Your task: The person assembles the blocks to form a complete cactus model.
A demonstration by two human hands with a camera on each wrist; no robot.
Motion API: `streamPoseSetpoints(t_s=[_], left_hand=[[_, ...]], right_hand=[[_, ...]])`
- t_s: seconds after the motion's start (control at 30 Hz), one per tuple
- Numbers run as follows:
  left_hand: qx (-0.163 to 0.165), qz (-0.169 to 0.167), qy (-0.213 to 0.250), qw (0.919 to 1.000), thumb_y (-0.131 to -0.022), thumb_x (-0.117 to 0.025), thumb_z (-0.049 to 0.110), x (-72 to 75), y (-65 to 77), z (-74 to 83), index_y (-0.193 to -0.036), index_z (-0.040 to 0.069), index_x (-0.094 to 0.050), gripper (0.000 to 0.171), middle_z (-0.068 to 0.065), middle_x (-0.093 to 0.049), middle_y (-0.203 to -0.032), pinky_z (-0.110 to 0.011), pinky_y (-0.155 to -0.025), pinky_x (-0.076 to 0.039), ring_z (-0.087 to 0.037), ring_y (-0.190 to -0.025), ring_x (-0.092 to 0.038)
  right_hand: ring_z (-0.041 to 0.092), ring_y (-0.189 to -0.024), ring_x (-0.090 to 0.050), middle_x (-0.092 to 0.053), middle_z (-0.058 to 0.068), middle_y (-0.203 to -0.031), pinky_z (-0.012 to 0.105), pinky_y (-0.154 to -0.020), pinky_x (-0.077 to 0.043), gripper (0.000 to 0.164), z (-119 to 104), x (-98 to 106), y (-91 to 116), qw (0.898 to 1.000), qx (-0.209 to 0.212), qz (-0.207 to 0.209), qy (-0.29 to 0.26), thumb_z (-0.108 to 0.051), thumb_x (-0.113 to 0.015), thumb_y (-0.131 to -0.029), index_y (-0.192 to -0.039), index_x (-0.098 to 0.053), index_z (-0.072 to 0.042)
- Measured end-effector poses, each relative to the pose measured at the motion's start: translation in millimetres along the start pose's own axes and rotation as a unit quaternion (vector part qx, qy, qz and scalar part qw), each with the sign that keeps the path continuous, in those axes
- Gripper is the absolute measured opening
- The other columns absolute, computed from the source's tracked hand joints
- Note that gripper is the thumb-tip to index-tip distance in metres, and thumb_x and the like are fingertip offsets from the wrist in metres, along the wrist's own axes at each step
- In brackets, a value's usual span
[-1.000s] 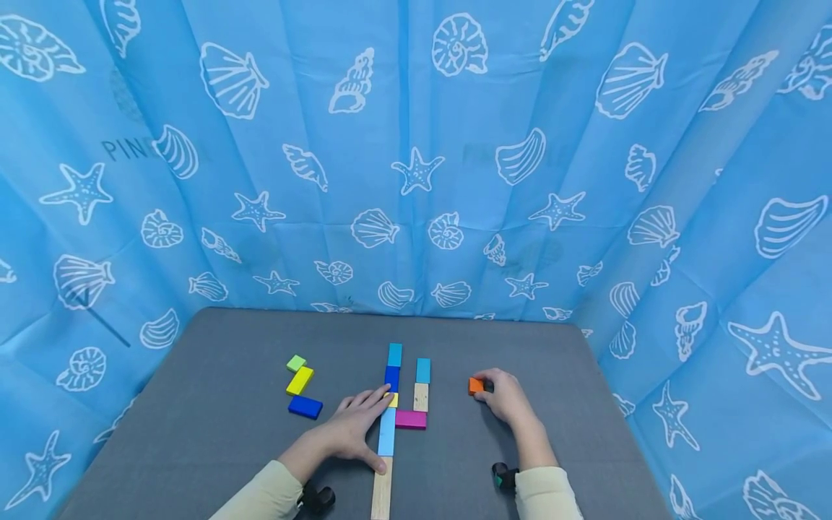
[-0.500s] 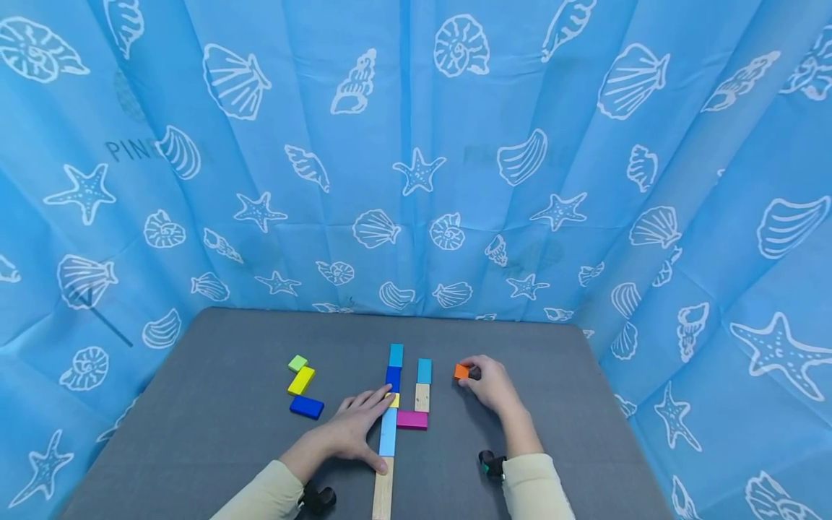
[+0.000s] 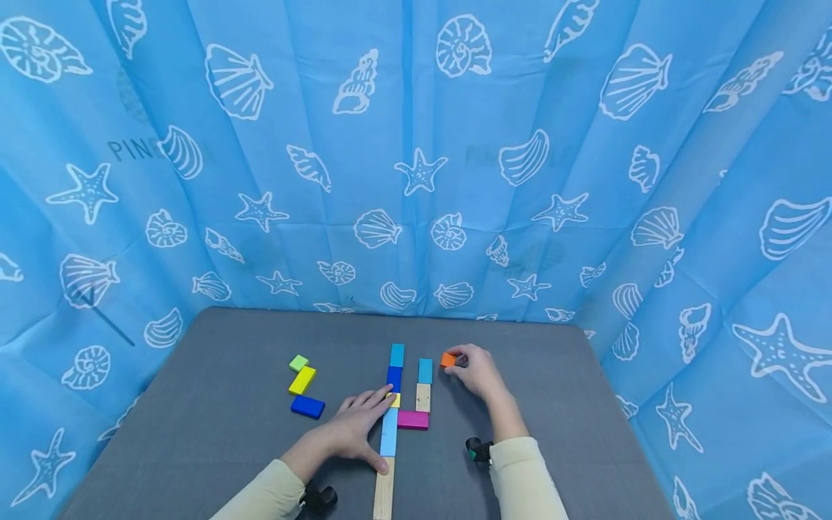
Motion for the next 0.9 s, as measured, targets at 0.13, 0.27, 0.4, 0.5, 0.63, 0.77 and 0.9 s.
streamPoseSetpoints(t_s=[0.13,0.27,0.4,0.5,0.63,0.77,0.9], left_hand=[[0.004,-0.003,-0.003,1.0,-0.059,-0.079,0.079,-0.9,-0.6,0.4,-0.162,0.031,-0.021,0.127,0.007,-0.011,-0.171,-0.059,-0.12,-0.021,-0.027,-0.152,-0.022],[0.004,-0.003,-0.007,1.0,-0.059,-0.079,0.079,-1.6,-1.4,1.2,-0.162,0.031,-0.021,0.127,0.007,-0.01,-0.171,-0.058,-0.12,-0.021,-0.027,-0.152,-0.022],[0.004,-0.001,-0.008,1.0,-0.059,-0.079,0.079,-1.8,-1.8,0.8,-0.162,0.031,-0.021,0.128,0.008,-0.01,-0.171,-0.058,-0.12,-0.021,-0.027,-0.152,-0.022],[0.006,-0.001,-0.008,0.9999,-0.059,-0.079,0.079,-2.2,-1.8,-0.3,-0.162,0.031,-0.021,0.127,0.008,-0.01,-0.171,-0.058,-0.12,-0.021,-0.027,-0.152,-0.022],[0.007,0.0,-0.009,0.9999,-0.059,-0.079,0.079,-1.9,-1.8,-1.0,-0.162,0.031,-0.021,0.127,0.008,-0.01,-0.171,-0.058,-0.12,-0.022,-0.027,-0.152,-0.022],[0.007,0.001,-0.008,0.9999,-0.059,-0.08,0.078,-1.3,-1.8,-0.9,-0.162,0.031,-0.022,0.127,0.008,-0.011,-0.171,-0.058,-0.12,-0.022,-0.027,-0.152,-0.023],[0.008,-0.001,-0.005,1.0,-0.059,-0.08,0.078,-1.1,-1.9,-0.9,-0.162,0.031,-0.022,0.127,0.008,-0.011,-0.171,-0.059,-0.12,-0.022,-0.027,-0.151,-0.023]], right_hand=[[0.025,-0.101,-0.062,-0.068,0.01,-0.116,0.048,-0.089,-0.052,0.036,-3.7,-3.3,-3.7,1.0,0.004,-0.003,-0.008,-0.019,-0.079,-0.089,-0.123,-0.071,-0.01],[0.025,-0.102,-0.062,-0.068,0.009,-0.116,0.047,-0.088,-0.052,0.035,-4.9,-5.4,-8.0,1.0,0.001,-0.003,-0.011,-0.019,-0.079,-0.089,-0.123,-0.071,-0.011],[0.025,-0.102,-0.062,-0.068,0.009,-0.117,0.048,-0.089,-0.052,0.035,-8.6,-6.8,-13.3,1.0,-0.002,-0.004,-0.018,-0.02,-0.079,-0.089,-0.123,-0.072,-0.012],[0.026,-0.103,-0.062,-0.068,0.009,-0.117,0.048,-0.09,-0.052,0.036,-12.8,-9.0,-18.6,1.0,0.001,-0.007,-0.025,-0.02,-0.078,-0.089,-0.123,-0.071,-0.013],[0.026,-0.104,-0.062,-0.068,0.01,-0.117,0.047,-0.09,-0.052,0.035,-17.5,-10.9,-25.5,0.999,0.003,-0.008,-0.033,-0.02,-0.078,-0.09,-0.124,-0.071,-0.012],[0.027,-0.103,-0.061,-0.067,0.011,-0.117,0.046,-0.09,-0.053,0.035,-23.3,-11.9,-31.1,0.999,-0.001,-0.007,-0.038,-0.019,-0.077,-0.091,-0.125,-0.07,-0.011],[0.026,-0.102,-0.061,-0.067,0.011,-0.116,0.045,-0.088,-0.053,0.035,-30.0,-15.0,-37.0,0.999,0.002,-0.008,-0.037,-0.018,-0.077,-0.09,-0.124,-0.071,-0.011]])
Point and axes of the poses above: each hand's wrist, its own y-axis away from the middle knuckle, its own x-axis out of the back of the hand, z = x × y, the point moved 10 cm from there along -y, towards the middle knuckle
